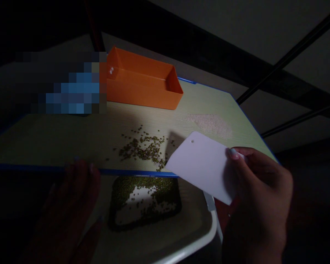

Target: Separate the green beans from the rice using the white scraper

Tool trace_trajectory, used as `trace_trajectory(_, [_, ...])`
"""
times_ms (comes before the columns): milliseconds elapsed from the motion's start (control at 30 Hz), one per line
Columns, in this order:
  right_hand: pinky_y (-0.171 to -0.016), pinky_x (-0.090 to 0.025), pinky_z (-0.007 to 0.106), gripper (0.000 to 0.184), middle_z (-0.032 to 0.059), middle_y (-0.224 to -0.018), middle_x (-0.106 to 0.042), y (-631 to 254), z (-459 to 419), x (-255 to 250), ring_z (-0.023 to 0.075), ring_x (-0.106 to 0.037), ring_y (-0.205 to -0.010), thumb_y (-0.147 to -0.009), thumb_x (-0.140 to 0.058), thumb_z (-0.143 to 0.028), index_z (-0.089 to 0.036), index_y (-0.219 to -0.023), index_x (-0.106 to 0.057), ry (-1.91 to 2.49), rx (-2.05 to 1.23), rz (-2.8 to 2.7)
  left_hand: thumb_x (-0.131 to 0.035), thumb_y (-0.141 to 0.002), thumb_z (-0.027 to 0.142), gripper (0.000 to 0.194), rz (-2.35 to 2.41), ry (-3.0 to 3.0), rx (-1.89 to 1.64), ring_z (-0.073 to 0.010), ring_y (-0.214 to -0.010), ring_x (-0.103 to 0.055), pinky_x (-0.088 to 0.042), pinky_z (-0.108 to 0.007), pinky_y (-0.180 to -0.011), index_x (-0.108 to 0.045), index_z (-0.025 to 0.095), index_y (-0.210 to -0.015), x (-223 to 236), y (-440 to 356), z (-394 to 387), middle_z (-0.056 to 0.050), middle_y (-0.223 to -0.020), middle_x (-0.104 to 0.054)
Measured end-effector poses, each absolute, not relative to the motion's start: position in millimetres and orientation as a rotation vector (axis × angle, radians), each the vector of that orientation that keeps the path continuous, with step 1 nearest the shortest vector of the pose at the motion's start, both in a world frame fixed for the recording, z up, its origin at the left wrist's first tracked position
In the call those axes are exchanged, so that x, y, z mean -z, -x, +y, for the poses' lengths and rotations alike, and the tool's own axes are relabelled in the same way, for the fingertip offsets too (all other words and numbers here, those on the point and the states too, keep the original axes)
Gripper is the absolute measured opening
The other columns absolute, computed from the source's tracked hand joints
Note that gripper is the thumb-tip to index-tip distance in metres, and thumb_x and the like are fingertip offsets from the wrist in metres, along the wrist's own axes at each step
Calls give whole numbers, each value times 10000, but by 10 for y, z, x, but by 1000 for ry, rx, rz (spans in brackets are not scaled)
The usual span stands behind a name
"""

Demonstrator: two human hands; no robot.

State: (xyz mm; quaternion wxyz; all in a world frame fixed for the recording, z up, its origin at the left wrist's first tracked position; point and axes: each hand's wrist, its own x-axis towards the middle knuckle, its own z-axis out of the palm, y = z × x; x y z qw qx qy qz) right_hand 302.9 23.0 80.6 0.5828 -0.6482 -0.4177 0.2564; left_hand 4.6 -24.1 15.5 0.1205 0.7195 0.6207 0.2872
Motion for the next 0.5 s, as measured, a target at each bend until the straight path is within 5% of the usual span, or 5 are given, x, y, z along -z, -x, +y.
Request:
trace_trajectory(133, [-382,-325,201,169,-15,-632,-619,-3029,232,-798,92,-529,-485,-766,-792,-388,-235,-778,-721,1519,-597,-938,-353,-755,409,763,1815,-2176,-845,-272,-1543,-93,-91,-504,-1287,-109,403,-1478,-81,1,-235,194,-1647,-29])
trace_trajectory(500, [-395,-330,205,159,-15,-623,-609,-3038,264,-788,94,-521,-495,-768,-789,-375,-231,-772,-721,1511,-579,-941,-379,-791,361,737,1820,-2156,-821,-270,-1540,-108,-94,-496,-1290,-117,398,-1479,-84,-20,-257,156,-1656,-54])
